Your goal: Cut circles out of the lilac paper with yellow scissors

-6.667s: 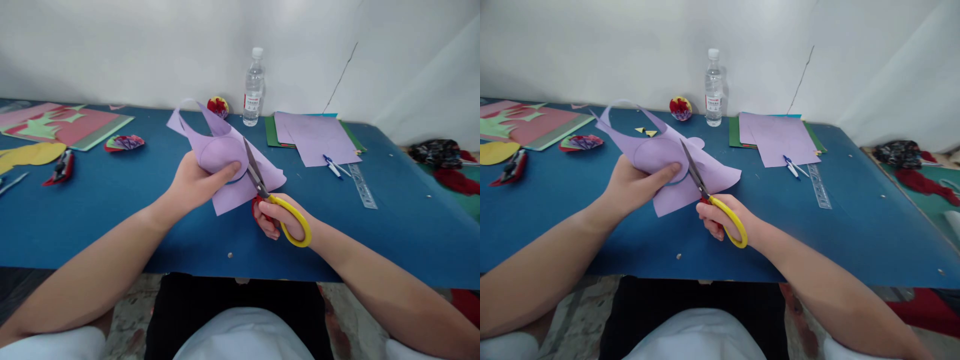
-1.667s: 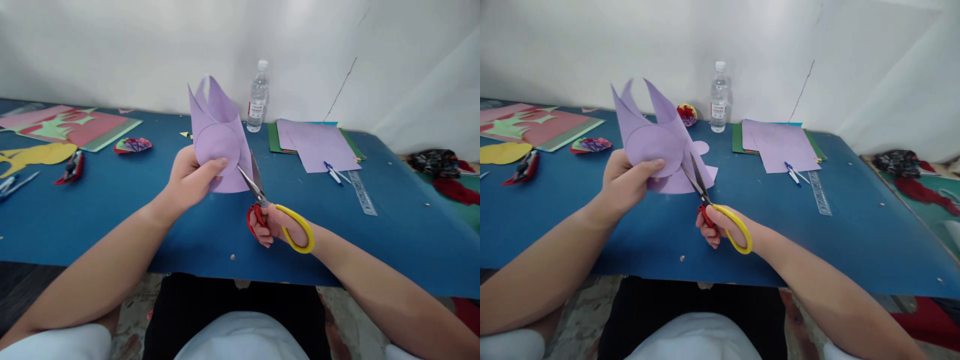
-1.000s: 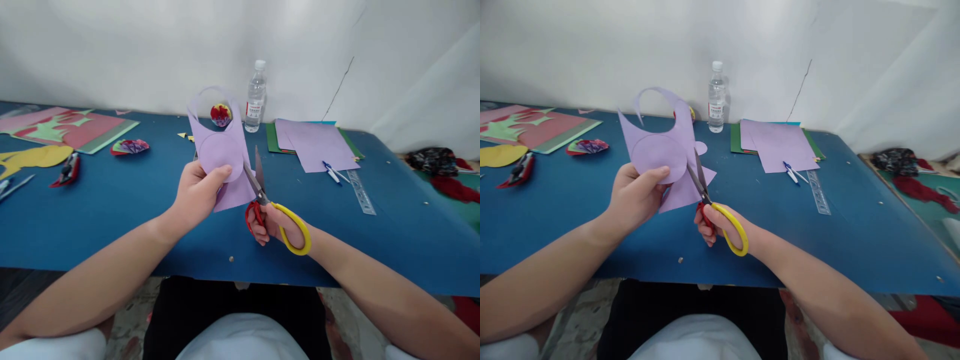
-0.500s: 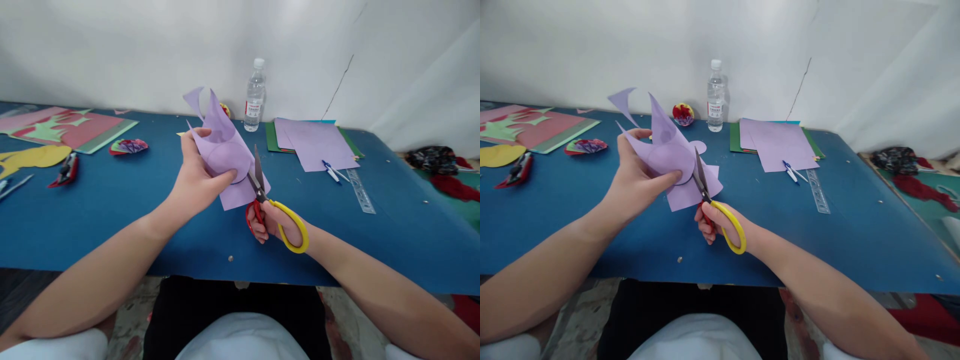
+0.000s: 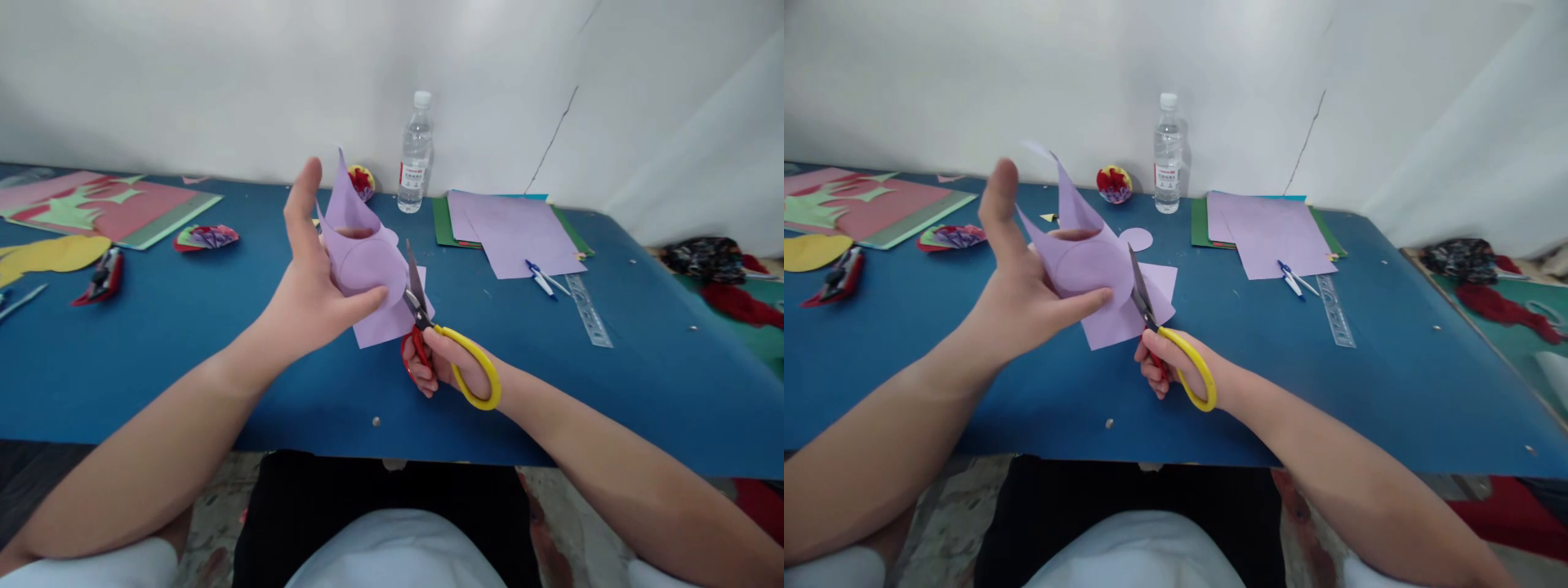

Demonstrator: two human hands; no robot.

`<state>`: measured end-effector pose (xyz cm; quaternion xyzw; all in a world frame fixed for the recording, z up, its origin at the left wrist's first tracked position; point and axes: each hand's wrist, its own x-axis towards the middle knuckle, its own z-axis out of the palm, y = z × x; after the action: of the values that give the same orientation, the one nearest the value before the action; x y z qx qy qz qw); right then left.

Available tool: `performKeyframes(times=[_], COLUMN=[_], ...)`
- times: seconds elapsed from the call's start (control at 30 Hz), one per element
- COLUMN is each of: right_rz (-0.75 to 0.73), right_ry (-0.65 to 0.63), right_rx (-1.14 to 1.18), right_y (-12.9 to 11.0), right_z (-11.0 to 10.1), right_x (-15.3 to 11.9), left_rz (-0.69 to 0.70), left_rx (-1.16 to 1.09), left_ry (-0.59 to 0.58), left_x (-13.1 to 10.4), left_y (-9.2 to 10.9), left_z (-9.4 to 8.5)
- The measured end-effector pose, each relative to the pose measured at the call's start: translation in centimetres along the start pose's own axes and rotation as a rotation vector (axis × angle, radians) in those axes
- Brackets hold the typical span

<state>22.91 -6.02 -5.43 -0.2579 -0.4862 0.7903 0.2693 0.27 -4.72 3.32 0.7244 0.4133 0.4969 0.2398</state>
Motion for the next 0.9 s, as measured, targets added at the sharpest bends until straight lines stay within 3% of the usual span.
performKeyframes(times=[0.1, 0.33, 0.67, 0.9], right_rz=[0.011, 0.015, 0.049, 0.174], right_ry=[-0.008, 0.003, 0.028, -0.101], right_rx=[0.003, 0.000, -0.043, -0.043], right_y=[0.1, 0.0, -0.7, -0.8], right_z=[-0.2, -0.1, 0.2, -0.5], right_x=[0.1, 0.0, -0.5, -1.1], left_rz=[0.043, -0.143, -0.220, -0.399], left_rx=[0.091, 0.292, 0.069, -0.020], left_ry=[0.024, -0.014, -0.130, -0.272], left_x=[-0.2, 0.6, 1.4, 2.3], left_y=[-0.4, -0.7, -0.7, -1.9], left_z=[-0.1, -0.6, -2.6, -3.3])
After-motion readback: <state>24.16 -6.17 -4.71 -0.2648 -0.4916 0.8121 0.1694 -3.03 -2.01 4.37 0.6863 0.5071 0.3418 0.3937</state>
